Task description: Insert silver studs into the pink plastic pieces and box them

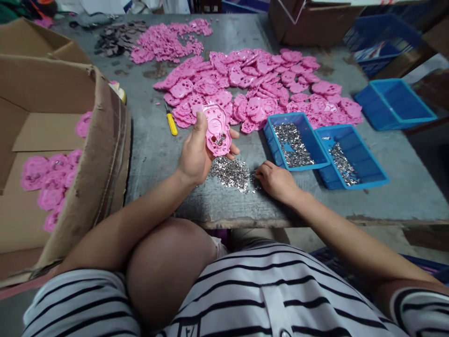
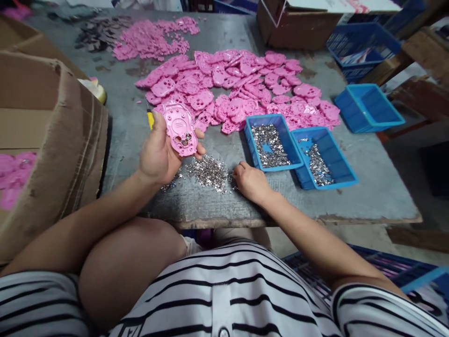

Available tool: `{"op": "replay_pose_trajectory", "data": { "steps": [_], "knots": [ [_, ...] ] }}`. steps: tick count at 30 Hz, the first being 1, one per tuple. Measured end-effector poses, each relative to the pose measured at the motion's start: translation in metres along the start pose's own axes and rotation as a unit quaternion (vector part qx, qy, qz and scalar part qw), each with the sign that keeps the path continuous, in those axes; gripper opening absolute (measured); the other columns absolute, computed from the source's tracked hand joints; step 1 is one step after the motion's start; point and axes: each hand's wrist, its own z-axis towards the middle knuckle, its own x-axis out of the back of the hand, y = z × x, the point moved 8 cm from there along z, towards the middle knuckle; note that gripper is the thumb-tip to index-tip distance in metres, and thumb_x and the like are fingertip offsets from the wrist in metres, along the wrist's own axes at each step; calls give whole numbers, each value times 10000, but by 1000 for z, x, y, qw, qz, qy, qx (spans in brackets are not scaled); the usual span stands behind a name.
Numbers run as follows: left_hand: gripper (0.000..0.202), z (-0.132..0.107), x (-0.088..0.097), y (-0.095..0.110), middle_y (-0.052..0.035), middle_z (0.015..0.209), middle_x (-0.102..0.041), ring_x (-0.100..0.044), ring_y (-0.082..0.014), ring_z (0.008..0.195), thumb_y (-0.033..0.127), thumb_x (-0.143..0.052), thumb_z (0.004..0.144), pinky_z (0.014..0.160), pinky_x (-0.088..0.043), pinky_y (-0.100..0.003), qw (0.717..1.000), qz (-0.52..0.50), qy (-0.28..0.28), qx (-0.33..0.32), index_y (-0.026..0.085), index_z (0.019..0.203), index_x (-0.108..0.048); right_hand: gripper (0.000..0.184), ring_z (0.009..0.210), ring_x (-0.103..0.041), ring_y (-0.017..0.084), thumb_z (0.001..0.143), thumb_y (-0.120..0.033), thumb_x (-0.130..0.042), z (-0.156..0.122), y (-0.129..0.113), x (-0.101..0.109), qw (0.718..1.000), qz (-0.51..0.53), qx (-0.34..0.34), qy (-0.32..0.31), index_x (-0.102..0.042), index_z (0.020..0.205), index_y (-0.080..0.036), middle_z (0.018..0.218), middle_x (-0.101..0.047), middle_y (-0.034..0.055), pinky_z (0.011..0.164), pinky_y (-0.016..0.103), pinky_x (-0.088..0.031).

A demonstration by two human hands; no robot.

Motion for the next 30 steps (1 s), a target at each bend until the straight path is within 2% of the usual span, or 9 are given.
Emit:
{"op": "replay_pose_trajectory", "data": {
  "steps": [5,9,11,13,15,16,19,26,30],
  "knots": [
    [565,0,-1,-5,-59,766,-689,-686,-170,656,652,-351,903,536,-522,-243,1000,-1,4,16,192,1148,-568,190,814,-646,232,910,-175,-446,1,4,4,998,62,-12,30,-629,949,-142,1043,-646,151,636,310,-412],
    [461,1,0,-12,-43,777,-674,-676,-157,620,563,-521,868,518,-510,-242,999,6,-13,28,185,1131,-528,82,790,-631,213,841,-148,-514,4,10,14,975,202,-33,90,-581,803,-177,887,-653,100,677,304,-439],
    [410,1,-2,-20,-37,794,-663,-649,-138,562,439,-656,804,482,-487,-239,998,33,-38,47,176,1080,-504,46,662,-598,175,812,-175,-547,6,14,20,938,322,-49,116,-542,771,-194,740,-616,37,621,291,-439],
    [409,1,-3,-29,-34,809,-650,-627,-119,528,289,-734,725,456,-463,-232,993,69,-61,69,170,1024,-482,50,511,-514,129,803,-228,-565,10,12,24,886,445,-54,120,-524,797,-201,645,-554,-20,524,270,-410],
    [413,1,-5,-37,-29,808,-637,-617,-108,520,184,-745,678,447,-446,-226,989,93,-75,87,169,985,-468,93,440,-435,96,801,-274,-580,13,4,31,843,524,-35,115,-527,816,-198,603,-513,-49,467,252,-374],
    [415,0,-7,-39,-24,801,-630,-615,-106,519,153,-741,666,445,-441,-224,988,98,-80,93,169,976,-465,107,435,-419,88,800,-288,-589,15,0,36,833,540,-21,116,-536,810,-196,595,-507,-53,460,247,-365],
    [422,0,-9,-40,1,748,-601,-604,-103,502,102,-740,643,428,-430,-222,987,99,-83,95,170,949,-458,107,475,-437,88,809,-290,-605,17,-10,51,839,524,18,144,-575,784,-190,586,-518,-46,487,243,-371],
    [393,4,-4,-36,45,599,-568,-574,-105,431,78,-700,660,392,-417,-207,991,101,-56,75,168,942,-441,115,646,-548,137,858,-180,-553,12,-28,81,877,377,140,264,-613,763,-208,704,-608,10,613,276,-428],
    [431,3,-3,-35,37,616,-578,-576,-108,426,140,-752,628,373,-410,-205,994,56,-48,83,167,929,-444,116,688,-574,153,875,-227,-562,9,-31,88,872,351,166,298,-630,780,-223,741,-645,24,628,288,-443]
  ]
}}
